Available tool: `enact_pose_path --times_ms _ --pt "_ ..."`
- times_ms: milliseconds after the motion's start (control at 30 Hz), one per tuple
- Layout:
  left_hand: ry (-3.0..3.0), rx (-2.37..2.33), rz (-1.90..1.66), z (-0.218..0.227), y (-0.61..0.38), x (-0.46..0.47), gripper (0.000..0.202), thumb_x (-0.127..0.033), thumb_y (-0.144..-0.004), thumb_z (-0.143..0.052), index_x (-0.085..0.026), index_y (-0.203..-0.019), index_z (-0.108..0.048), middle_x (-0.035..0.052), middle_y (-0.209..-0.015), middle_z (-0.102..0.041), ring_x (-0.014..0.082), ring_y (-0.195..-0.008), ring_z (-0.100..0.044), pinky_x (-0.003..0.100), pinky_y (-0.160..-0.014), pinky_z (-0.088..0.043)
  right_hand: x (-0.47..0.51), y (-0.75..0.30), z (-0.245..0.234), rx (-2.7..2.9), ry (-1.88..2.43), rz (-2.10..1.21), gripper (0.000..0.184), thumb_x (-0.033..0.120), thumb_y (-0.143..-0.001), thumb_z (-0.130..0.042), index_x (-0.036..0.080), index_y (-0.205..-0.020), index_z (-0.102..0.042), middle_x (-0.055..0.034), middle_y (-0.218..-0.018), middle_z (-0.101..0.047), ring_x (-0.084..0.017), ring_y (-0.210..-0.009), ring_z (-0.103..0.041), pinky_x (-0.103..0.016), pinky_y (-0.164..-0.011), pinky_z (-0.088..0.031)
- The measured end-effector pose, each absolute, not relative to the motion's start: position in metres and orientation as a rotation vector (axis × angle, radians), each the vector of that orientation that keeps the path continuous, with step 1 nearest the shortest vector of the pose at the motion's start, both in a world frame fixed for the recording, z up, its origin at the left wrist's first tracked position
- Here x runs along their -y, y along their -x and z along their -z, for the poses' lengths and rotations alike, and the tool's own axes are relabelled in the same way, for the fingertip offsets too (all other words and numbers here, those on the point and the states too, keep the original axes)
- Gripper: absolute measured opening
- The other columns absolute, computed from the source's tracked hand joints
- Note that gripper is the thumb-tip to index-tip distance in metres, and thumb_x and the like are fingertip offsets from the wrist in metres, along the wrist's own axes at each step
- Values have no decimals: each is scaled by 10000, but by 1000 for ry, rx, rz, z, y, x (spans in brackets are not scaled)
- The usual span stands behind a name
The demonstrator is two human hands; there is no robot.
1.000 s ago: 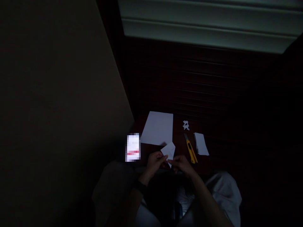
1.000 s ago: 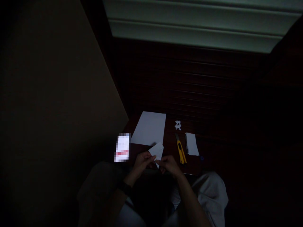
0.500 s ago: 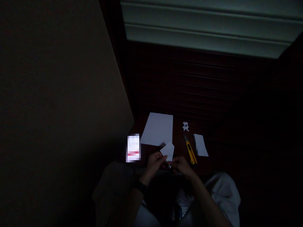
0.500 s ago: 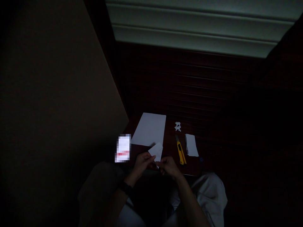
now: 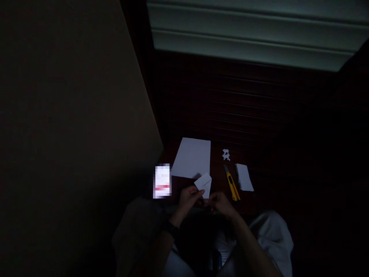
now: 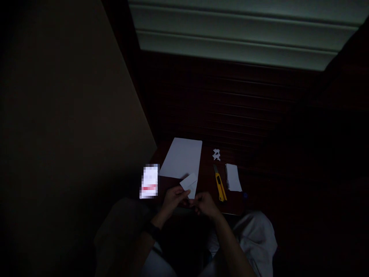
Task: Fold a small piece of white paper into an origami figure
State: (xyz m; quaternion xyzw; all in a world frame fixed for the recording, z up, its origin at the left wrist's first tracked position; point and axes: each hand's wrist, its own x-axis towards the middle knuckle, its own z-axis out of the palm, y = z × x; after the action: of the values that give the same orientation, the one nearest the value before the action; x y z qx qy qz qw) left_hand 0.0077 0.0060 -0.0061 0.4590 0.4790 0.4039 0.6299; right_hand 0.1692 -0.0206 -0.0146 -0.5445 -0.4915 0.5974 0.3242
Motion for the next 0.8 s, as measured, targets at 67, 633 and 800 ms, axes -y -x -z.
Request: enact_pose_path --times_ms 67,633,800 --pt "-1052 -1102 -939 7 -8 -6 331 -432 -641 -652 -115 -719 -597 63 -669 -665 139 -492 -597 211 -429 -461 21 -168 13 1285 1415 -1587 342 461 -657 -628 123 -608 -623 11 -474 -563 -70 -352 -444 -181 -350 -351" --pt "-973 -1119 -1093 7 -9 -6 293 -404 -656 -653 -127 -661 -558 21 -609 -616 125 -530 -579 206 -462 -463 26 -168 7 1470 1341 -1604 339 495 -795 -459 167 -734 -517 42 -502 -518 -71 -348 -443 -153 -304 -302" --pt "-915 -1078 -1139 0 -7 -6 276 -392 -667 -648 -131 -687 -560 20 -660 -617 126 -589 -585 207 -497 -478 20 -175 9 1309 1234 -1702 478 583 -797 -381 142 -699 -540 16 -504 -528 -83 -367 -461 -173 -328 -341"
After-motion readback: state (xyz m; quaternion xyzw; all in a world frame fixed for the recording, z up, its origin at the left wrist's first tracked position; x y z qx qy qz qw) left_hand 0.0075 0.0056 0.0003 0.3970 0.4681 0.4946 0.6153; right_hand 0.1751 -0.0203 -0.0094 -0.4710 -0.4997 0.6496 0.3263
